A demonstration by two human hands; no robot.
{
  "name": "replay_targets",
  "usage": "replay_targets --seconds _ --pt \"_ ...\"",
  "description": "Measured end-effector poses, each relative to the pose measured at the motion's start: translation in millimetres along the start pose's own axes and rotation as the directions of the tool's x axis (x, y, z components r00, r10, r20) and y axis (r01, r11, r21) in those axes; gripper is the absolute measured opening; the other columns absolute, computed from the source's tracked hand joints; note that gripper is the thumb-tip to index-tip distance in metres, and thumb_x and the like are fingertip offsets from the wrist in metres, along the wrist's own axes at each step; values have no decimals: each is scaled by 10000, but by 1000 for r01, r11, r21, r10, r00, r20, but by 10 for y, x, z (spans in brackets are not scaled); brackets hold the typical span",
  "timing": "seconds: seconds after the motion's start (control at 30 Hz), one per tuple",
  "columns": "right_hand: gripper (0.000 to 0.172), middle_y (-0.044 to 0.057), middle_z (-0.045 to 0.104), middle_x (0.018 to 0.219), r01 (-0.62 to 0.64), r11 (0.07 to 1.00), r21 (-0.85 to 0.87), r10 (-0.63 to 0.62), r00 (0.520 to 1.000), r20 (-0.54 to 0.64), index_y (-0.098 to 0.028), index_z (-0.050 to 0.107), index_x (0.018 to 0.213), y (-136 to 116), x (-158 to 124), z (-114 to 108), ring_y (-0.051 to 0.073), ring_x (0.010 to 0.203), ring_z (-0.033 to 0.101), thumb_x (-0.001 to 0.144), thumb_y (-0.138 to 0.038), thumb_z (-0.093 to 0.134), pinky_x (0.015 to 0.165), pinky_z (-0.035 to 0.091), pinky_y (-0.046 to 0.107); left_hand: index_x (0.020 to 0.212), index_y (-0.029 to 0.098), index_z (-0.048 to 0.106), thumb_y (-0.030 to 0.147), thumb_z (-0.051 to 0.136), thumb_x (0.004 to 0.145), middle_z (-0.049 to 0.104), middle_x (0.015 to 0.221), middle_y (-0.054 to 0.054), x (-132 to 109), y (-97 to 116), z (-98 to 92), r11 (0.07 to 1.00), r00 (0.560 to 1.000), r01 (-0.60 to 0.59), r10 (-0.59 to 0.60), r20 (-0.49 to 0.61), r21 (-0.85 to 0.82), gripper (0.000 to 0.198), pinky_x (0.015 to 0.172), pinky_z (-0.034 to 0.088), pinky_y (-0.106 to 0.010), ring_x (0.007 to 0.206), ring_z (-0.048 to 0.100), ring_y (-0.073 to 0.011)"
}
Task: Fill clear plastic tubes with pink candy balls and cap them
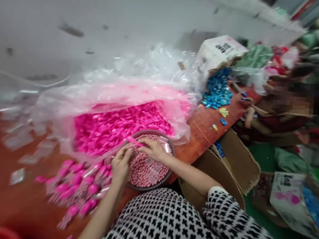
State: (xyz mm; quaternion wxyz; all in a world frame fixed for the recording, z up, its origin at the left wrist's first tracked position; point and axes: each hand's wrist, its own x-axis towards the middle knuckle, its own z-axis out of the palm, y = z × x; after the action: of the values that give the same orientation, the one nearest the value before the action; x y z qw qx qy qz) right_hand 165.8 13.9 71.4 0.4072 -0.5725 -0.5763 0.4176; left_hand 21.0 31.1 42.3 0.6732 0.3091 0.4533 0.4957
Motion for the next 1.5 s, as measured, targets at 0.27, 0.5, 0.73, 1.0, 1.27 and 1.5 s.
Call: replay_targets --seconds 0.27,0.5,0.73,1.0,1.27,1.5 --pt "315 -43 621 691 -453 817 357 354 883 308 -135 637 982 54 -162 -298 90 634 608 705 -244 741 692 504 248 1000 143 656 524 663 695 697 994 -90 -154 -36 -117 893 979 -88 -3 201 442 489 877 532 -371 944 652 -228" --pt "218 53 657 993 221 938 -268 -194 973 121 -150 647 1040 -215 -230 -427 138 961 584 849 -251 617 888 434 268 953 157 686 576 647 655 723 938 -85 -265 -44 -153 784 963 -162 -7 269 599 515 823 553 -383 871 676 -244" --pt "249 49 636 900 332 831 -447 -259 941 217 -141 631 1043 -241 -303 -231 128 865 584 901 -326 541 798 455 233 870 153 704 563 637 653 731 871 -80 -311 -37 -214 720 968 -222 80 239 658 469 791 547 -362 799 676 -235" --pt "292 56 648 915 313 764 -564 -252 950 186 -147 627 1035 -391 -295 -246 139 864 593 919 -379 492 742 462 241 844 150 702 526 660 673 719 773 -53 -278 66 -195 782 969 -232 135 206 579 414 691 558 -302 705 665 -202" --pt "300 72 669 918 389 751 -534 -384 915 125 -137 642 1013 -454 -251 -211 141 898 605 939 -355 450 812 474 259 727 161 698 513 672 661 691 673 -24 -246 198 -126 763 941 -282 103 322 582 359 619 536 -259 625 632 -172" --pt "278 56 663 915 345 783 -518 -324 936 134 -146 626 1021 -436 -214 -177 125 893 600 935 -357 467 807 465 237 908 138 706 498 684 654 724 837 -67 -245 106 -234 795 980 -187 107 169 577 441 790 551 -355 776 668 -224"
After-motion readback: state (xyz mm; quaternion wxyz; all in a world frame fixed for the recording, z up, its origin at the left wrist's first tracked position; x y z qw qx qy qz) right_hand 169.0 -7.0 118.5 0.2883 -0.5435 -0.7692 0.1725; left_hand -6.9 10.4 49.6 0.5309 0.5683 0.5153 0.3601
